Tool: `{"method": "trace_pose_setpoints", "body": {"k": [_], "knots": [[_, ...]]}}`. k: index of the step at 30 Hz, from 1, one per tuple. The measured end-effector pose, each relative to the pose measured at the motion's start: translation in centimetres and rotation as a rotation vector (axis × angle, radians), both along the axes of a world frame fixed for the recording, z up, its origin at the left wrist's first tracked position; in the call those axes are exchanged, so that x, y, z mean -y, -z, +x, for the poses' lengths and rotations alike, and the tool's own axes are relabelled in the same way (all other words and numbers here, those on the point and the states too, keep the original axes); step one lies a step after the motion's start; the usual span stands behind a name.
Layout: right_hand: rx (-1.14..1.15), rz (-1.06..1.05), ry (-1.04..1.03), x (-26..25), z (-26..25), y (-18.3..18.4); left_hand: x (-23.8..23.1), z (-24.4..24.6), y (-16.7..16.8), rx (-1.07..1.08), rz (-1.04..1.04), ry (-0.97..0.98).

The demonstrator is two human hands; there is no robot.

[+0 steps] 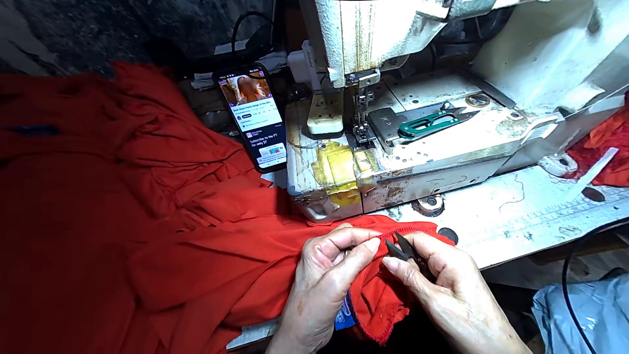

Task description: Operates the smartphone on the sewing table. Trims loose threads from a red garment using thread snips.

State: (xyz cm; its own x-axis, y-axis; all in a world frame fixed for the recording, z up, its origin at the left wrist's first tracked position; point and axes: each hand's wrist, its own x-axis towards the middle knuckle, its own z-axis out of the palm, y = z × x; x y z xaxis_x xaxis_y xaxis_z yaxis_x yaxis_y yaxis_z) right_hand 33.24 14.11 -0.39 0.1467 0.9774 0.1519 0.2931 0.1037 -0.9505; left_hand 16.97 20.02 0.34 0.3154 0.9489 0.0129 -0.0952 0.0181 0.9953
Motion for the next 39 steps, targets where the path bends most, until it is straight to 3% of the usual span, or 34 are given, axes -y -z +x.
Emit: {"method": "trace_pose_setpoints", "body": {"k": [10,15,21,23,26,28,31,34,37,39], "knots": [[0.080,-0.028,0.018,-0.1,-0.2,-0.4,0.0,0.0,0.2,-0.045,0.040,-0.020],[-0.007,0.167,0.036,-0.7,-1.5,1.1,-0.1,-0.2,-0.4,0.058,-0.078,-0.020],[0.527,0.413,0.194,-1.0,-1.4,1.8,0.0,0.2,0.1,0.010,0.019,-0.026],[0.415,0.366,0.120,-1.1,-1.1,1.7,-0.1,0.1,0.4,-0.035,0.095,-0.025],[-0.240,-0.029,0.032,-0.8,0.1,-0.5,-0.1,0.0,0.8,-0.049,0.196,-0.015],[-0.445,-0.111,0.086,-0.7,1.2,-1.6,0.0,0.0,0.8,-0.034,0.174,-0.033],[-0.234,0.235,0.115,-0.4,1.8,0.0,-0.1,-0.2,0.6,-0.033,0.156,-0.021],[0.006,0.439,0.144,-0.7,2.3,0.8,0.0,-0.5,0.0,-0.186,0.362,-0.013],[0.008,0.227,0.061,-0.9,3.1,0.2,1.0,-0.6,-2.3,-0.460,0.636,-0.080],[-0.156,-0.018,0.007,-1.0,3.4,-0.4,1.9,-0.6,-4.1,-0.562,0.668,-0.107]]}}
